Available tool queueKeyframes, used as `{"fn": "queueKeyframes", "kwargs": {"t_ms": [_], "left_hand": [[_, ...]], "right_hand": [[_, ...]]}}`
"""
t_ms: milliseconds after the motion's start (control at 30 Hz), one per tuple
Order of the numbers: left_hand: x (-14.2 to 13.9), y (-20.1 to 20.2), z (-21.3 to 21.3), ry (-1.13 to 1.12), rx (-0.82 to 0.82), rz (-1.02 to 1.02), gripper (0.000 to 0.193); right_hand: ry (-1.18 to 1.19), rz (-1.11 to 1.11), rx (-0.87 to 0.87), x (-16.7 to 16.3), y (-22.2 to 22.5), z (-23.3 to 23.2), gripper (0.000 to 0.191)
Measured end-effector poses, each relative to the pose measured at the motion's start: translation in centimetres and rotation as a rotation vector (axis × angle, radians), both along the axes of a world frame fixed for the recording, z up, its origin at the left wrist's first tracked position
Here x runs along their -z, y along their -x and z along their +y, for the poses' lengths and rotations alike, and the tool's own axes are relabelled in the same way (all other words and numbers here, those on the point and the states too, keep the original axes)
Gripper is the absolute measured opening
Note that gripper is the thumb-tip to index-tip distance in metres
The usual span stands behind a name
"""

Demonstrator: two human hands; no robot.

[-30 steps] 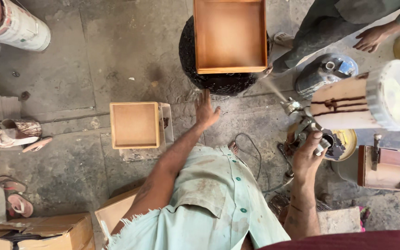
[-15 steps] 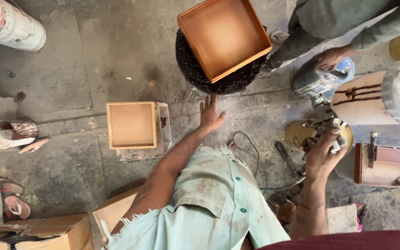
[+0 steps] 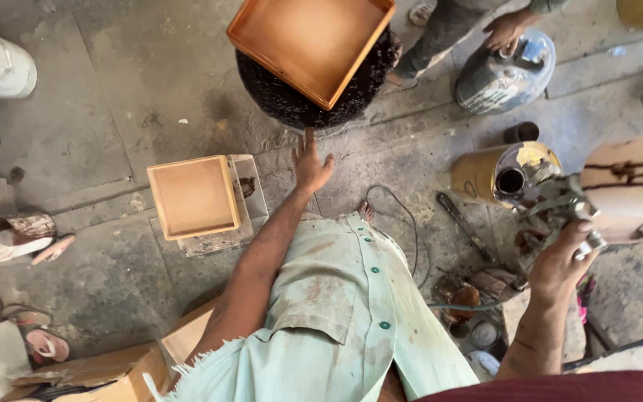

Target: The person holds a spray gun and applies a finish coat to wooden drawer boxes set on a rotating stand, turning each drawer with the other hand to coat its surfaces, and repositions drawers on the floor as they work through them.

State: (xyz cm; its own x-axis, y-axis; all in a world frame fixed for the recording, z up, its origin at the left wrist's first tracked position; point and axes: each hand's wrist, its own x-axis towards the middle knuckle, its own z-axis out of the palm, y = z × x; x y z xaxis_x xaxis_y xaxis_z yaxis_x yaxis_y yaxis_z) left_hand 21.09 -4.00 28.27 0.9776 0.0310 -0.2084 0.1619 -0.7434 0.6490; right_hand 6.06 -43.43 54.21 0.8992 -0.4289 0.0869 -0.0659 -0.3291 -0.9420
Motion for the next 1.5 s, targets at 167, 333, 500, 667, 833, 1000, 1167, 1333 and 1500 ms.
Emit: {"fn": "queueKeyframes", "kwargs": {"t_ms": [167,333,500,667,833,1000,1167,1333,1500], "left_hand": [[0.5,-0.2,1.1,0.009,-0.042,0.035,0.103],[1.8,0.2,2.9,0.002,-0.099,-0.091,0.092],[2.7,3.3,5.4,-0.01,-0.146,-0.211,0.084],[2.3,8.4,7.4,-0.054,-0.255,-0.121,0.081],[1.9,14.1,8.1,-0.107,-0.459,0.128,0.084],[4.3,20.8,9.6,-0.039,-0.595,0.298,0.09],[6.9,26.5,9.9,0.046,-0.622,0.423,0.078],[6.7,28.9,9.1,0.149,-0.62,0.601,0.077],[5.4,29.9,8.5,0.2,-0.628,0.678,0.075]], "right_hand": [[0.017,0.025,0.011,2.3,-2.3,-0.3,0.076],[-0.116,0.095,-0.085,2.2,-2.0,1.8,0.081],[-0.13,0.22,-0.267,0.0,-0.9,3.0,0.08],[-0.08,0.295,-0.339,-2.0,-2.1,2.1,0.085],[-0.031,0.104,-0.314,-2.3,-5.6,0.0,0.083],[-0.086,0.111,-0.111,-0.3,-8.6,-4.1,0.068],[-0.048,-0.112,-0.186,3.9,-9.6,-8.6,0.057],[0.022,-0.104,-0.192,4.4,-9.4,-9.7,0.056],[-0.018,0.129,-0.407,1.5,-6.5,-5.4,0.072]]}}
